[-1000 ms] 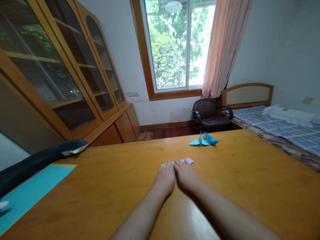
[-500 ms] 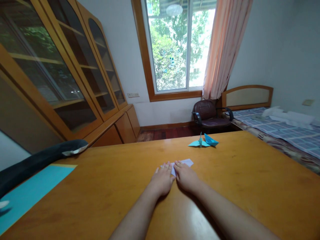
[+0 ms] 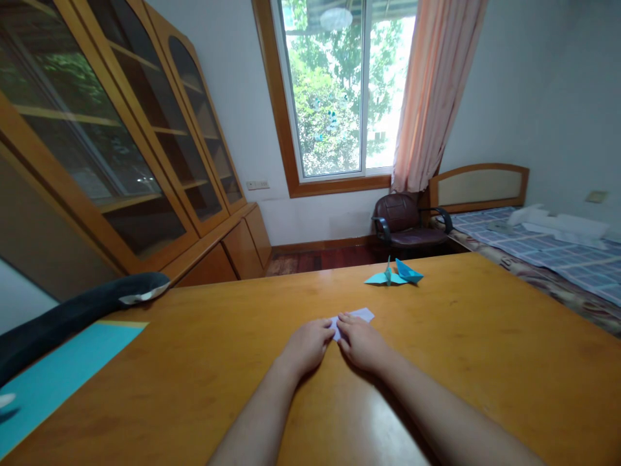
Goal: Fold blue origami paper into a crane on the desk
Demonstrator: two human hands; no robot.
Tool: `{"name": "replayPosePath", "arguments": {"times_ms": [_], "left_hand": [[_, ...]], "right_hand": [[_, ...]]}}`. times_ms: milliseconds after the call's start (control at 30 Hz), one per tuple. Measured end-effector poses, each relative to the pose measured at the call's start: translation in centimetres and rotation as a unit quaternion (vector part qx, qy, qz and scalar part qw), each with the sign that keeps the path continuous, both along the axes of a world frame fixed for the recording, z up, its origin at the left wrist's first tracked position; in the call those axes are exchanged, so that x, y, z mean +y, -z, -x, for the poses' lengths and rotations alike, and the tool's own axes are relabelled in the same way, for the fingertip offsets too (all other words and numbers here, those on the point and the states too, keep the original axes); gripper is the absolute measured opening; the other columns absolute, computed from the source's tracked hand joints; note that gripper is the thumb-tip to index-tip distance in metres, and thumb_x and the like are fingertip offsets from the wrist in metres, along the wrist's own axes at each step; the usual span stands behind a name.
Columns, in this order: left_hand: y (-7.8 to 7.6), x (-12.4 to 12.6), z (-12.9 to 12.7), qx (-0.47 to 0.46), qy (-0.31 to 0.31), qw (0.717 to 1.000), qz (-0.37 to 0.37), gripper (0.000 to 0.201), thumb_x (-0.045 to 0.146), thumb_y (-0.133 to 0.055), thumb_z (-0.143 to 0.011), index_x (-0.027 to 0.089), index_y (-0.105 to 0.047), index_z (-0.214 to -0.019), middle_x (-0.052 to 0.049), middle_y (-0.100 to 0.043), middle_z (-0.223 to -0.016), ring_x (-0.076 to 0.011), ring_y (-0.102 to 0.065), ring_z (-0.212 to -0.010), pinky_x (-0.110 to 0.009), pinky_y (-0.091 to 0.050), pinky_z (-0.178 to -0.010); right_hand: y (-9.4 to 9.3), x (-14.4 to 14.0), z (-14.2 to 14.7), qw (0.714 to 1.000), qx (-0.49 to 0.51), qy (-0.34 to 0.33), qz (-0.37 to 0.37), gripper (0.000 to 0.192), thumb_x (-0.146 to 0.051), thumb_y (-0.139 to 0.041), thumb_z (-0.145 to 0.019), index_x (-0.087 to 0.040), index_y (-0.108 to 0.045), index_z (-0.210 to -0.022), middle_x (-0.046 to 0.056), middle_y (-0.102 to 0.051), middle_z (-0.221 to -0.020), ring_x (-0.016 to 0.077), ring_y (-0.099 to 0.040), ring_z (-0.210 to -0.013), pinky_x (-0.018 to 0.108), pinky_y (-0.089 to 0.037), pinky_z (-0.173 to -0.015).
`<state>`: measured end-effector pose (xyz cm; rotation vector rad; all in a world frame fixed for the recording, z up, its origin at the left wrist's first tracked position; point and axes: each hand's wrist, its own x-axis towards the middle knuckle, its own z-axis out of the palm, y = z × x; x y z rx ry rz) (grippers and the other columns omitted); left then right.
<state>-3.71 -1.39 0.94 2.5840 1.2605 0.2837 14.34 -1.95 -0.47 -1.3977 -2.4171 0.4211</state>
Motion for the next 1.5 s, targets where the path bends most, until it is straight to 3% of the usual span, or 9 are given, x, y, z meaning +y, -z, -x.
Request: {"name": "replayPosePath", "arguments": {"times_ms": [300, 667, 1167, 1500], "left_hand": [[-0.5, -0.4, -0.8, -0.018, 0.044, 0.999, -0.018, 0.030, 0.025, -0.044, -0.091, 0.023, -0.069, -0.107, -0.006, -0.067, -0.115, -0.0206, -0.060, -0.106, -0.032, -0.045, -0.094], [-0.7, -0.5, -1.0, 0.066, 0.024, 0.996, -0.047, 0.025, 0.024, -0.045, -0.090, 0.022, -0.070, -0.092, -0.007, -0.072, -0.093, -0.0217, -0.067, -0.084, -0.029, -0.049, -0.075], [-1.1, -0.6, -1.0, 0.071, 0.006, 0.997, -0.042, 0.023, 0.024, -0.045, -0.090, 0.022, -0.069, -0.091, -0.006, -0.072, -0.091, -0.0204, -0.067, -0.083, -0.027, -0.048, -0.074], [-0.5, -0.4, -0.7, 0.014, -0.021, 0.999, -0.039, 0.029, 0.018, -0.046, -0.086, 0.024, -0.062, -0.111, -0.005, -0.072, -0.099, -0.0200, -0.066, -0.086, -0.028, -0.047, -0.077]], "right_hand": [[-0.1, -0.1, -0.1, 1.000, 0.007, -0.021, 0.001, 0.048, -0.029, -0.048, -0.086, -0.011, -0.057, -0.129, 0.016, -0.050, -0.139, 0.0282, -0.045, -0.129, 0.040, -0.031, -0.111], [-0.2, -0.1, -0.3, 0.999, 0.039, -0.035, -0.005, 0.035, -0.025, -0.051, -0.082, -0.014, -0.066, -0.112, 0.014, -0.058, -0.132, 0.0246, -0.051, -0.123, 0.035, -0.036, -0.106], [-0.4, -0.1, -0.2, 0.998, 0.051, -0.044, -0.007, 0.035, -0.022, -0.050, -0.081, -0.015, -0.066, -0.111, 0.013, -0.059, -0.129, 0.0239, -0.052, -0.120, 0.033, -0.037, -0.103], [-0.5, -0.2, -0.1, 1.000, 0.020, -0.010, -0.006, 0.028, -0.010, -0.050, -0.074, -0.016, -0.058, -0.100, 0.010, -0.066, -0.102, 0.0207, -0.058, -0.097, 0.027, -0.040, -0.083]]}}
